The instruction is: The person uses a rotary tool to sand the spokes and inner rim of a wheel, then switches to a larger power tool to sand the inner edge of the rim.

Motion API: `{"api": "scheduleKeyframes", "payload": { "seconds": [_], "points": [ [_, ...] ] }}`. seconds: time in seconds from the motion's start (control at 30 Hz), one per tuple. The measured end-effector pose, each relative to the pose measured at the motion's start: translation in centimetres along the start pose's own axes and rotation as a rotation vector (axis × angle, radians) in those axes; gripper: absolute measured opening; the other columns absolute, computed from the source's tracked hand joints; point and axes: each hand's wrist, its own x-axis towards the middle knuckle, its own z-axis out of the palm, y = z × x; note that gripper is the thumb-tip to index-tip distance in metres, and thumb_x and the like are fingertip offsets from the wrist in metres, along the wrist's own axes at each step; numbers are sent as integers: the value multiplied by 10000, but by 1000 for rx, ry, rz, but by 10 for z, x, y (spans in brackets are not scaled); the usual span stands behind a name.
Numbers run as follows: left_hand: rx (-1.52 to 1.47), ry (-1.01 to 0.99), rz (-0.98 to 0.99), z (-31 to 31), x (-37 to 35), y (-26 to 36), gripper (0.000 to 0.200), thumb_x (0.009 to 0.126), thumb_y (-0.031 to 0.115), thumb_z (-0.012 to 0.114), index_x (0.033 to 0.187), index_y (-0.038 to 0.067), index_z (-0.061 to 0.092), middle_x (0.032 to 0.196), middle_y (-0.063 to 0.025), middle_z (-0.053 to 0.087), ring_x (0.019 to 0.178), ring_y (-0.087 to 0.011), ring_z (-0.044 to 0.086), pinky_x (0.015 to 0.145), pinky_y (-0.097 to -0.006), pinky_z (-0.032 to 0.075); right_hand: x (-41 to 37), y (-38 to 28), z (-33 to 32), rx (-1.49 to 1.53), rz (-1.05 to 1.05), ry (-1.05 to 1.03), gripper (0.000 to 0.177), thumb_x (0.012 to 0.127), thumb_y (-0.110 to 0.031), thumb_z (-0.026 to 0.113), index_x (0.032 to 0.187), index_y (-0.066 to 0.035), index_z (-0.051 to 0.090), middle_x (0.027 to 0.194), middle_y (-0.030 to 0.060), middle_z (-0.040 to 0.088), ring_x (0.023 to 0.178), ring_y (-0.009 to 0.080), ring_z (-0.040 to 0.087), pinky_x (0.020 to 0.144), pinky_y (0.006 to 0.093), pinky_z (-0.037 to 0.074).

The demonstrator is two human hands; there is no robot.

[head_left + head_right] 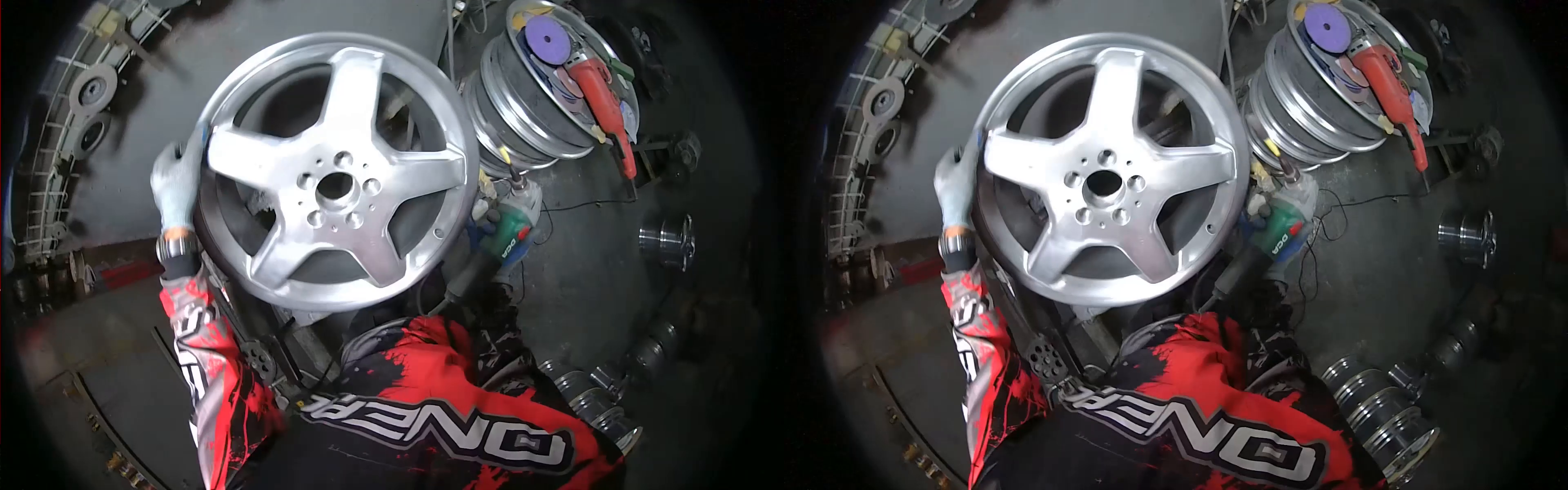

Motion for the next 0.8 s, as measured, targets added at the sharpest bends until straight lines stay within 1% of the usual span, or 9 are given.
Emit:
{"api": "scheduleKeyframes", "payload": {
  "seconds": [0.03,0.2,0.33,0.4,0.43,0.47,0.67,0.73,0.8],
  "points": [
    [30,16,-11,-4,-1,15,599,942,547,683,827,-36,608,710,-216,552,658,-330,480,703,-435,474,5,5,-16,220,55,-111,939,895,-731,620,1462,-7,429,1093,168,587,877,274,578,799,368,495],
    [-138,225,33,-2,-77,-12,382,1061,354,563,963,-5,644,847,-240,608,710,-358,498,726,-432,485,30,-6,0,167,170,-111,941,881,-757,620,1444,-27,429,1065,136,572,870,249,578,810,387,503],
    [-377,255,-388,35,-215,-67,415,1107,294,478,1127,-77,663,971,-259,691,835,-352,624,814,-457,495,92,-21,33,-4,194,-311,922,875,-763,638,1411,-38,446,1103,113,564,878,237,584,900,430,520],
    [-356,114,-442,45,-281,-53,470,1128,319,444,1239,-99,628,1088,-231,704,964,-290,645,904,-427,511,129,-16,78,-21,226,-422,938,868,-754,655,1434,-40,431,1124,131,558,910,258,598,854,428,552],
    [-462,103,-541,57,-303,-44,510,1139,351,419,1301,-98,597,1178,-191,688,1023,-237,626,947,-392,503,147,-12,91,-33,253,-529,956,861,-745,672,1456,-42,417,1145,149,553,943,279,612,809,426,583],
    [-793,85,-827,75,-323,-48,565,1140,403,401,1336,-97,577,1265,-174,660,1080,-214,612,967,-374,491,165,-11,94,-64,281,-496,922,882,-712,677,1459,-42,415,1165,161,548,968,290,614,788,438,595],
    [-803,152,-722,72,-309,-38,622,1138,453,372,1356,-93,573,1283,-175,659,1108,-202,611,991,-364,481,210,-10,130,-38,695,-704,854,925,-616,693,1453,-14,397,1302,244,505,1126,368,587,864,519,628],
    [-655,79,-869,42,-285,-2,629,1133,461,383,1349,-95,583,1275,-180,668,1099,-211,618,993,-374,482,202,-15,127,-41,691,-692,862,935,-606,685,1471,-4,378,1306,250,496,1135,380,584,867,524,628],
    [-665,289,-538,66,-269,-43,595,1106,459,471,1246,-88,659,1054,-146,748,928,-230,653,887,-394,515,197,-20,113,-11,617,-684,882,929,-612,689,1481,0,374,1315,252,492,1129,381,584,874,520,628]
  ]
}}
